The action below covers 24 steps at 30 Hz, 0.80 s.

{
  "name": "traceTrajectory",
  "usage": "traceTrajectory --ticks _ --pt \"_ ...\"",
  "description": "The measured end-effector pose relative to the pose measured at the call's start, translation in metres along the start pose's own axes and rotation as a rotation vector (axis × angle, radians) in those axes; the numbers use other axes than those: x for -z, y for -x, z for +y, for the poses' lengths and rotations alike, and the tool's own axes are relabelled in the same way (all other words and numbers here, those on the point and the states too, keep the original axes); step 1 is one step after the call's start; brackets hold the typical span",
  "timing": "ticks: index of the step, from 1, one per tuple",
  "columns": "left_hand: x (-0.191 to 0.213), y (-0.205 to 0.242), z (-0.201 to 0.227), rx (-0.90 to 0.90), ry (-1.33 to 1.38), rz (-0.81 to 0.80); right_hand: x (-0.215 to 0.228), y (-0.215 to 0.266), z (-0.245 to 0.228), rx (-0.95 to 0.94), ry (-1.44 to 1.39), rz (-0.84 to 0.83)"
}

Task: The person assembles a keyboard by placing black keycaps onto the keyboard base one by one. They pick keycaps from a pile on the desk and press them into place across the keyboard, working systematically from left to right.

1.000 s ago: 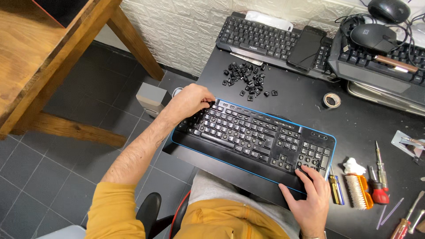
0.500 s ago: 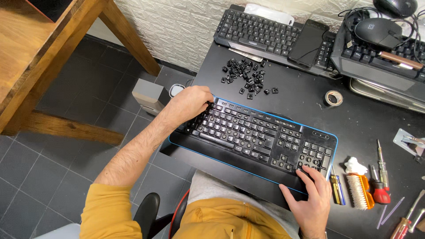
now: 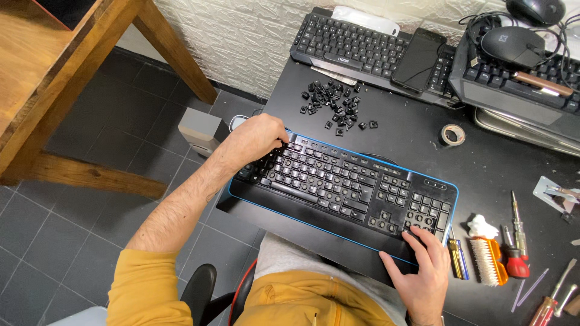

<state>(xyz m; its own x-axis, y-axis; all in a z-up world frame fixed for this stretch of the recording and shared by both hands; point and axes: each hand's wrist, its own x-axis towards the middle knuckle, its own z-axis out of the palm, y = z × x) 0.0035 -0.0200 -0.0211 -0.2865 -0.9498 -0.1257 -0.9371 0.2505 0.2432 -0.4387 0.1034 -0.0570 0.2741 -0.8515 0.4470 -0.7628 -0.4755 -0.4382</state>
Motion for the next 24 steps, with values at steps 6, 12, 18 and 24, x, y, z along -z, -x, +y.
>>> traceTrajectory --ticks 6,12,18,24 --pt "-0.003 -0.002 0.0 0.028 -0.024 -0.005 0.0 0.0 0.001 0.002 -0.006 -0.005" --pt "0.021 0.001 0.016 0.085 0.03 -0.059 0.001 0.0 -0.001 0.0 -0.015 0.004" --pt "0.008 -0.01 0.002 0.077 0.015 -0.08 0.002 -0.001 -0.002 -0.004 -0.011 0.0" --pt "0.003 -0.018 0.007 0.163 -0.004 -0.13 0.002 -0.002 -0.001 0.002 -0.015 -0.001"
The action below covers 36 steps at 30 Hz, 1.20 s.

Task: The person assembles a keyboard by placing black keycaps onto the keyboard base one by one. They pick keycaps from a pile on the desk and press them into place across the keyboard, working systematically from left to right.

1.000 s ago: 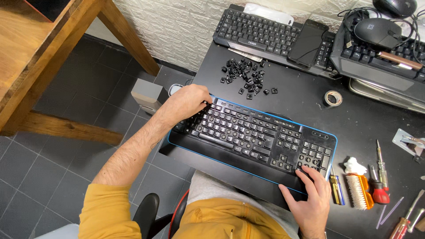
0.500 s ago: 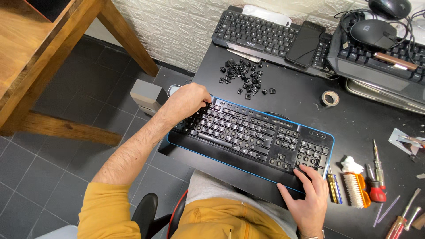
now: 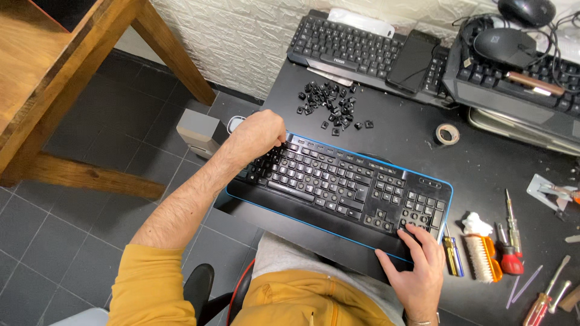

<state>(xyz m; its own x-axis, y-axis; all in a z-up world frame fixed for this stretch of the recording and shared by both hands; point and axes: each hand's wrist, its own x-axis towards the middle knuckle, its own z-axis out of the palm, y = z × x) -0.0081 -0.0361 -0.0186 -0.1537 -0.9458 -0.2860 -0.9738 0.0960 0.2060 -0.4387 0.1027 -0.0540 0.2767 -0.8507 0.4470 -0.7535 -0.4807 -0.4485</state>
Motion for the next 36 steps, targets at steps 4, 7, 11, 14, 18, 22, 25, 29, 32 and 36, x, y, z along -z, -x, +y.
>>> traceTrajectory --ticks 4,7,11,14,18,22,25,29,32,36 --pt "-0.004 0.001 0.01 0.047 -0.042 -0.042 0.0 0.001 0.0 -0.003 0.003 0.002" --pt "-0.012 -0.001 0.004 0.016 -0.174 -0.005 0.0 0.002 0.002 0.004 0.009 -0.001" --pt "-0.008 0.005 -0.005 -0.098 -0.059 0.109 0.0 0.001 0.002 0.016 -0.006 0.002" --pt "-0.003 0.009 -0.01 -0.11 0.086 0.138 -0.001 0.002 0.005 0.014 -0.017 0.009" --pt "0.018 0.022 -0.006 -0.095 0.289 0.117 0.001 0.0 0.002 0.015 -0.026 0.011" --pt "0.017 0.036 -0.009 -0.141 0.362 0.193 -0.001 0.003 0.006 0.012 -0.018 0.013" --pt "0.004 0.052 -0.007 -0.104 0.421 0.419 -0.002 0.002 0.008 0.012 -0.016 0.016" --pt "-0.022 0.082 0.006 -0.002 0.466 0.643 -0.002 0.003 0.005 0.013 -0.006 0.007" --pt "-0.038 0.105 0.022 0.035 0.49 0.725 -0.002 0.0 0.004 0.015 0.003 0.009" --pt "-0.066 0.132 0.039 0.177 0.54 0.787 -0.004 0.004 0.007 0.018 0.007 0.019"
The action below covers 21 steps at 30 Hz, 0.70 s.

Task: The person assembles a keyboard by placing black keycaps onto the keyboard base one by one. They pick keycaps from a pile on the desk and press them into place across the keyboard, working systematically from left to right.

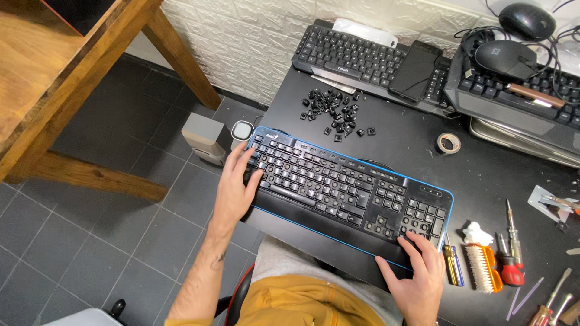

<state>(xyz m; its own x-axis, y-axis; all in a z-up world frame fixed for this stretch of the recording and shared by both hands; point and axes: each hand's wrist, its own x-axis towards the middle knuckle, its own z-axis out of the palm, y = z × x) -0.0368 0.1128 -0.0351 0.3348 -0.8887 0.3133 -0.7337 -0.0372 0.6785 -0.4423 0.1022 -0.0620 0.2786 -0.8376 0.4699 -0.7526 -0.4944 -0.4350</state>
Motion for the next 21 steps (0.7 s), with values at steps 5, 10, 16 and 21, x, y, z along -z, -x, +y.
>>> traceTrajectory --ticks 5,10,16,21 --pt "-0.003 0.018 -0.007 0.143 0.094 0.108 -0.001 0.001 0.0 0.005 0.0 0.0" --pt "-0.008 0.017 -0.011 0.205 0.133 0.126 -0.002 0.0 -0.001 0.034 -0.012 0.01" --pt "-0.008 0.017 -0.01 0.172 0.097 0.145 -0.001 0.001 -0.001 0.021 -0.015 -0.003" --pt "-0.009 0.017 -0.012 0.163 0.087 0.146 -0.001 0.0 -0.002 0.024 -0.008 0.006"
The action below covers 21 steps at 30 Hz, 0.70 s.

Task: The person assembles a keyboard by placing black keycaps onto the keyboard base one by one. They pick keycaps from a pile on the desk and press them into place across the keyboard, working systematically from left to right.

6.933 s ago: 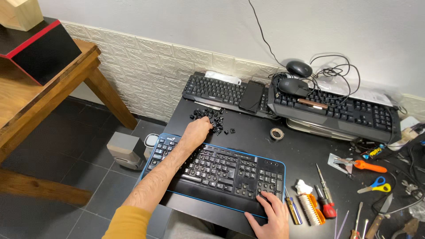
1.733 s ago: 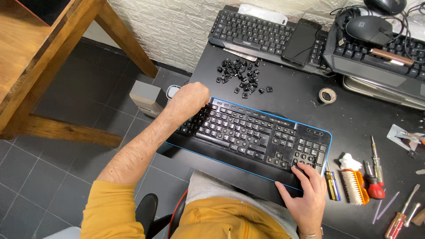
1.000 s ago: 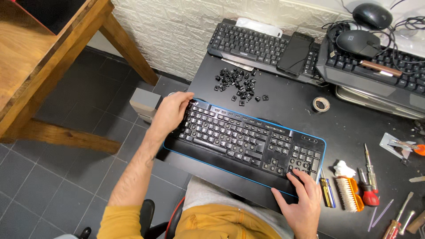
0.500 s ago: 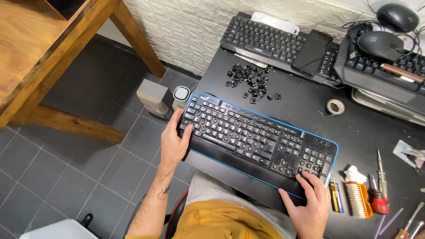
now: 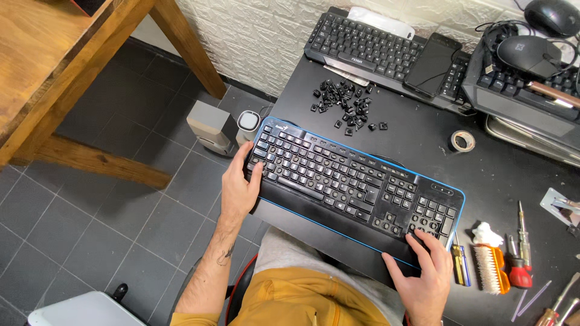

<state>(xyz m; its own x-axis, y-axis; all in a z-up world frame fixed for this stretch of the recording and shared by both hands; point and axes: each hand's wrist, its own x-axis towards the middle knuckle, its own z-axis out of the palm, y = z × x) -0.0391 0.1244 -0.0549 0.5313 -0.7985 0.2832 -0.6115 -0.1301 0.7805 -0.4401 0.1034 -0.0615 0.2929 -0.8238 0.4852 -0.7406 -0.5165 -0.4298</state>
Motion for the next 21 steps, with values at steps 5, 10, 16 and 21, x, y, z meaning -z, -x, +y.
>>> traceTrajectory --ticks 5,10,16,21 --pt "0.003 -0.001 0.004 -0.001 -0.001 -0.021 -0.001 0.002 0.004 0.021 0.005 0.013" --pt "0.001 -0.025 0.018 -0.1 -0.157 -0.084 -0.002 0.003 0.01 0.069 0.014 0.035" --pt "-0.039 -0.095 0.043 -0.3 -0.223 -0.196 -0.01 0.009 0.022 0.036 0.02 0.051" --pt "-0.097 -0.149 0.032 -0.448 -0.32 -0.382 -0.02 0.012 0.034 0.063 0.037 0.111"
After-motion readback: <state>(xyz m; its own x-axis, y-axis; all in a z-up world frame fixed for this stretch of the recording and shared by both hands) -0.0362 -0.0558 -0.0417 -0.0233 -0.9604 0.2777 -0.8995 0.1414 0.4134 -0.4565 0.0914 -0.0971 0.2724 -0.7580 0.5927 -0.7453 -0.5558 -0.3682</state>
